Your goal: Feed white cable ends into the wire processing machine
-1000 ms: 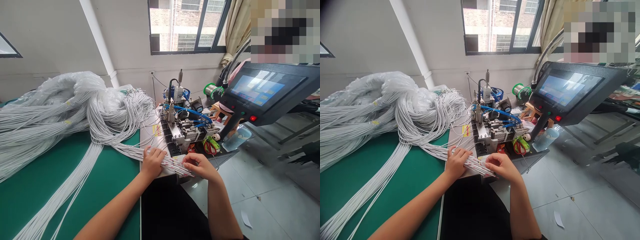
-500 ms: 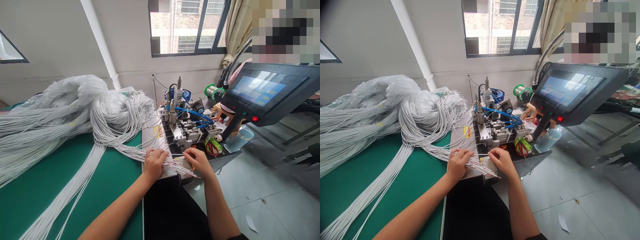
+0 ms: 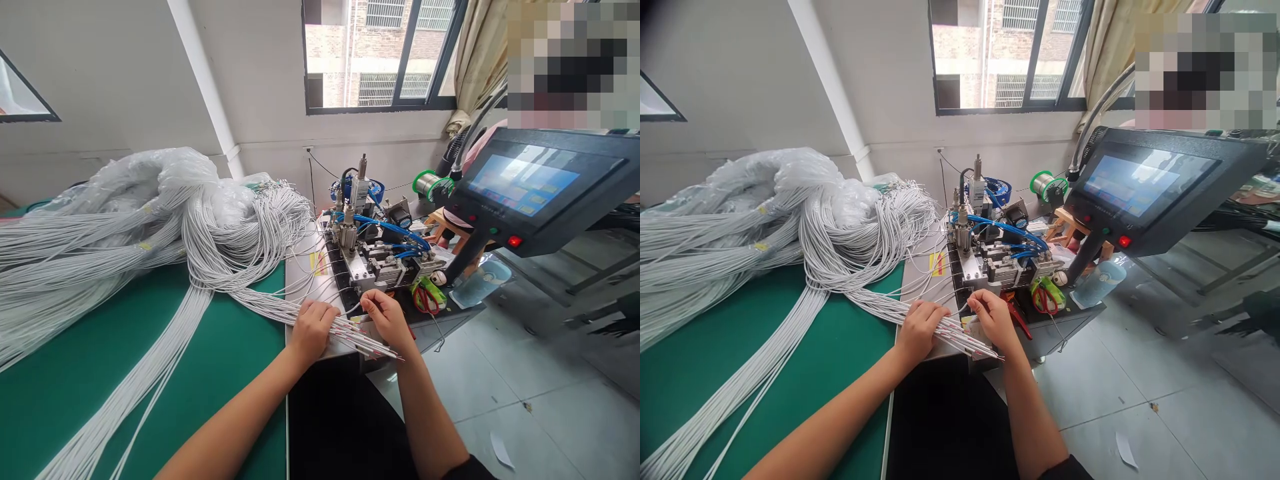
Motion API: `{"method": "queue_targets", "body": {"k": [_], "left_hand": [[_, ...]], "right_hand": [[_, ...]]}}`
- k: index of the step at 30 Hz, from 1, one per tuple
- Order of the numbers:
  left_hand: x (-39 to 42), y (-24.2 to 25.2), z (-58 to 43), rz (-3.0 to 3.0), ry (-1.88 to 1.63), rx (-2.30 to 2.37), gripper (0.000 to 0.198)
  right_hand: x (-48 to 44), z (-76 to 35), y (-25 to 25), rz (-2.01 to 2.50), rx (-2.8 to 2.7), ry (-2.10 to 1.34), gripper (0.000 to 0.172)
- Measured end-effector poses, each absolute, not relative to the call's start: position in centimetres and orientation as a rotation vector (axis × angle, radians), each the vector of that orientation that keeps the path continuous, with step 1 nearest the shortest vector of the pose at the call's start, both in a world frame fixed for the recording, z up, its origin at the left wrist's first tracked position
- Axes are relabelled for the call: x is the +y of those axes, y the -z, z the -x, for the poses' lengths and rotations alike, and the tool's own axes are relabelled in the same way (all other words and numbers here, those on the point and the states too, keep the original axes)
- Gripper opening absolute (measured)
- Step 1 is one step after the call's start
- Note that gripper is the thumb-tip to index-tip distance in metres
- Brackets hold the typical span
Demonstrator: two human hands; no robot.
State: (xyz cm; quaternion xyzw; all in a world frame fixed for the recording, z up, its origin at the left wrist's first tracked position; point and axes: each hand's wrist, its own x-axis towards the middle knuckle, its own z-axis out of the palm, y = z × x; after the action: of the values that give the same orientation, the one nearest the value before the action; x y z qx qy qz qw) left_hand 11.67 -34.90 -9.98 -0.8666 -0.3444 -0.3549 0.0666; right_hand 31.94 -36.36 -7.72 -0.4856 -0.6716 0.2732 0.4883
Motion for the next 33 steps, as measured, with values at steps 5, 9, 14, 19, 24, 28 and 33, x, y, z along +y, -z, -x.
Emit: {"method": "queue_targets", "body": {"k": [5,9,14,19,24,28,33], "left_hand": [[-35.0,9.8,-11.7,2.625,1.065,-1.054,0.022],[-35.1,10.0,-11.8,2.598,1.027,-1.136,0.031],[-35.2,10.4,-12.0,2.533,0.922,-1.33,0.042],[-35.1,10.2,-12.0,2.544,0.856,-1.344,0.043],[-34.7,10.1,-11.8,2.618,0.829,-1.196,0.043],[-34.6,10.2,-11.9,2.628,0.837,-1.178,0.047],[-34.6,10.2,-12.1,2.612,0.827,-1.225,0.046]], "right_hand": [[-36.3,-32.5,7.6,1.244,-1.676,-0.558,0.022],[-35.9,-34.1,8.2,1.341,-1.731,-0.462,0.022],[-35.0,-35.1,9.5,1.409,-1.688,-0.484,0.023],[-34.3,-35.2,10.5,1.422,-1.705,-0.497,0.021],[-34.0,-35.4,10.7,1.387,-1.723,-0.509,0.021],[-33.8,-35.6,11.0,1.375,-1.704,-0.555,0.022],[-33.4,-35.9,11.8,1.35,-1.651,-0.709,0.025]]}}
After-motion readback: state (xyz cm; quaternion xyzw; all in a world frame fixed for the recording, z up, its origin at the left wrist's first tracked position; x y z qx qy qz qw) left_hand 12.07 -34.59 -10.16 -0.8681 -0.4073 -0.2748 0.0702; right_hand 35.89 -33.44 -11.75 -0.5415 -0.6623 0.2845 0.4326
